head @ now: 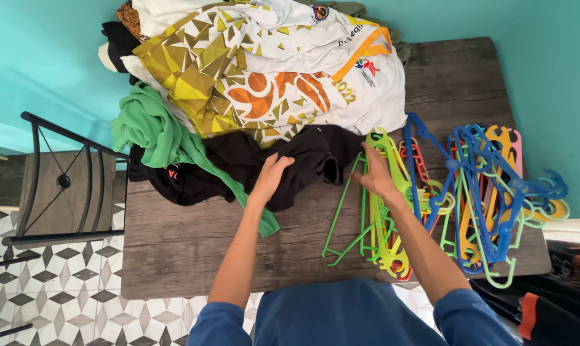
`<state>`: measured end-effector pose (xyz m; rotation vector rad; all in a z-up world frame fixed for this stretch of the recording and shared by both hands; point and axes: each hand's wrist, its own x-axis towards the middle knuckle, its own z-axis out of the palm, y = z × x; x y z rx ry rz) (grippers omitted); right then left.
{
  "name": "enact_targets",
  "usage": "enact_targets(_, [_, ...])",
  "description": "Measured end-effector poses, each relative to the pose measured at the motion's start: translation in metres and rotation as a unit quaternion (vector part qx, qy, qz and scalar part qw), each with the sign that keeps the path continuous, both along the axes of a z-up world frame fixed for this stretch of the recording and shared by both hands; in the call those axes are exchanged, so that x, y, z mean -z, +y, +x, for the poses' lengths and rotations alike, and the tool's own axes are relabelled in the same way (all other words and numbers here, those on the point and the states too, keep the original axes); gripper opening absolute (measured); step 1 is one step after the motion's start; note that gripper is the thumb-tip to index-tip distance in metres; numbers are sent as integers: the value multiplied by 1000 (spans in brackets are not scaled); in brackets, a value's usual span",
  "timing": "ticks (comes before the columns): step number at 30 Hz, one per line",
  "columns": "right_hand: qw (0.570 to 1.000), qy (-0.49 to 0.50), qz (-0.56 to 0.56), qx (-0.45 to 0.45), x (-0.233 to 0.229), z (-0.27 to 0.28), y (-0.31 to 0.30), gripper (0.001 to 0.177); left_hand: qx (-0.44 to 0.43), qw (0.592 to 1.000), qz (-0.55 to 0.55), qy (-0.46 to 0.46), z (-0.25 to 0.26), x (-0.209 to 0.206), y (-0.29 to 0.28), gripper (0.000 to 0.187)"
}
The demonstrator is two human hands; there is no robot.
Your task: The person picks up clothes from a pile on a table, places them on hangers, and hangs them on a clothes rack. The person handles a red and white garment, a black shirt, and a white t-shirt with a graphic print, placing each on a hanger and then on the rack.
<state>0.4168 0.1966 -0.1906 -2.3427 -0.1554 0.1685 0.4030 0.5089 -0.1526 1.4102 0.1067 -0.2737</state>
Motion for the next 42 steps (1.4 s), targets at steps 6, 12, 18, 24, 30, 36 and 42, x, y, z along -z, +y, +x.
enact_targets(6, [991, 8, 53, -121, -22, -31, 27, 140, -18, 978, -189, 81, -20, -42, 9, 42])
enact_targets(12, [854, 156, 487, -92, 4, -62, 32, 87, -44, 927, -308, 211, -51, -74, 35, 46])
enact_targets(18, [632, 348, 686, 101, -22, -74, 23, 58, -27, 861, -474, 182, -78, -93, 47, 47])
enact_targets(24, [640, 392, 652, 110, -45, -81, 39, 59, -53, 891, -386, 231, -81, -58, 76, 42])
enact_targets(30, [866, 376, 307, 121, -34, -83, 62, 54, 20, 988, 13, 151, -79, 32, 90, 53])
enact_targets(36, [850, 425, 272, 154, -46, -67, 49, 51, 91, 982, 128, 109, -72, 60, 115, 57])
enact_targets(42, [936, 231, 264, 13, -50, -23, 16, 37, 33, 958, 269, -99, -31, 7, 155, 52])
